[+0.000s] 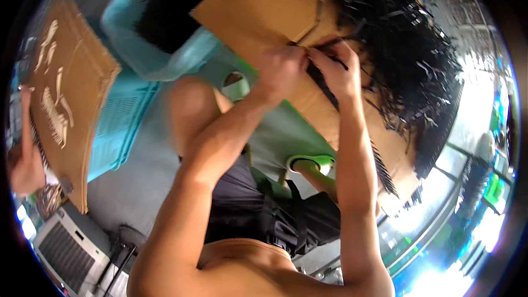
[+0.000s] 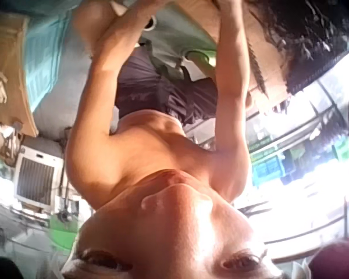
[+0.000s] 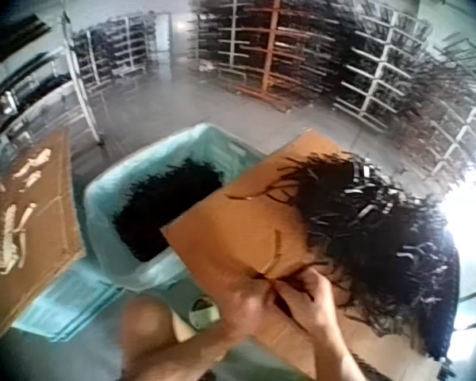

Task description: The person inserts black plastic hooks into slots on a long black plastic bar, repeating the process to assemble multiple hangers. The person works by hand, placing each hook into the bar and arranging the finished units on a cardboard surface.

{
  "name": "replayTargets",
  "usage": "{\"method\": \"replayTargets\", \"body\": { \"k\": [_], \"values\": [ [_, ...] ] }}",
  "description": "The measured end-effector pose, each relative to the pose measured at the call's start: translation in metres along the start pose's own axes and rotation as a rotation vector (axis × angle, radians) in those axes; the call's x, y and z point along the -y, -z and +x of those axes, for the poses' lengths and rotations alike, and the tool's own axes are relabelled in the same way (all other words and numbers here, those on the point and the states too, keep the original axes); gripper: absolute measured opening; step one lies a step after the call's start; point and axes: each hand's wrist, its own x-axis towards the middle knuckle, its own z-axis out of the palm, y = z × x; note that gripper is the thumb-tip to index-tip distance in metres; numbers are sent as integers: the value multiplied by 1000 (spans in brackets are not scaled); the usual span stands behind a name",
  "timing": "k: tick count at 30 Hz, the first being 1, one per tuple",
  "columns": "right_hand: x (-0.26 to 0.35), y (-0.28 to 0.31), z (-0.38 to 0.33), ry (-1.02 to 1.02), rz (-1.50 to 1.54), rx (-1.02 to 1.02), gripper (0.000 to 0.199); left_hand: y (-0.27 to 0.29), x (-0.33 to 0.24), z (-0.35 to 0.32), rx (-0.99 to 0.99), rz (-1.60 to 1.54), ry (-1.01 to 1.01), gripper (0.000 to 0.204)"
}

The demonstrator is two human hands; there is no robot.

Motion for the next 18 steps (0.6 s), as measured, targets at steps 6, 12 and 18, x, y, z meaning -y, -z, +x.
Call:
{"method": "replayTargets", "body": {
  "k": [6,12,18],
  "values": [
    [0,2,-1,-33,261,70,8,-18,3,-8,-46,51,13,7],
    [-8,-6,7,355,-350,93,13,-9,8,-6,19,4,53,13],
    [1,8,-1,-9,-180,25,15,-12,-12,-16,33,-49,228,12]
  ]
}}
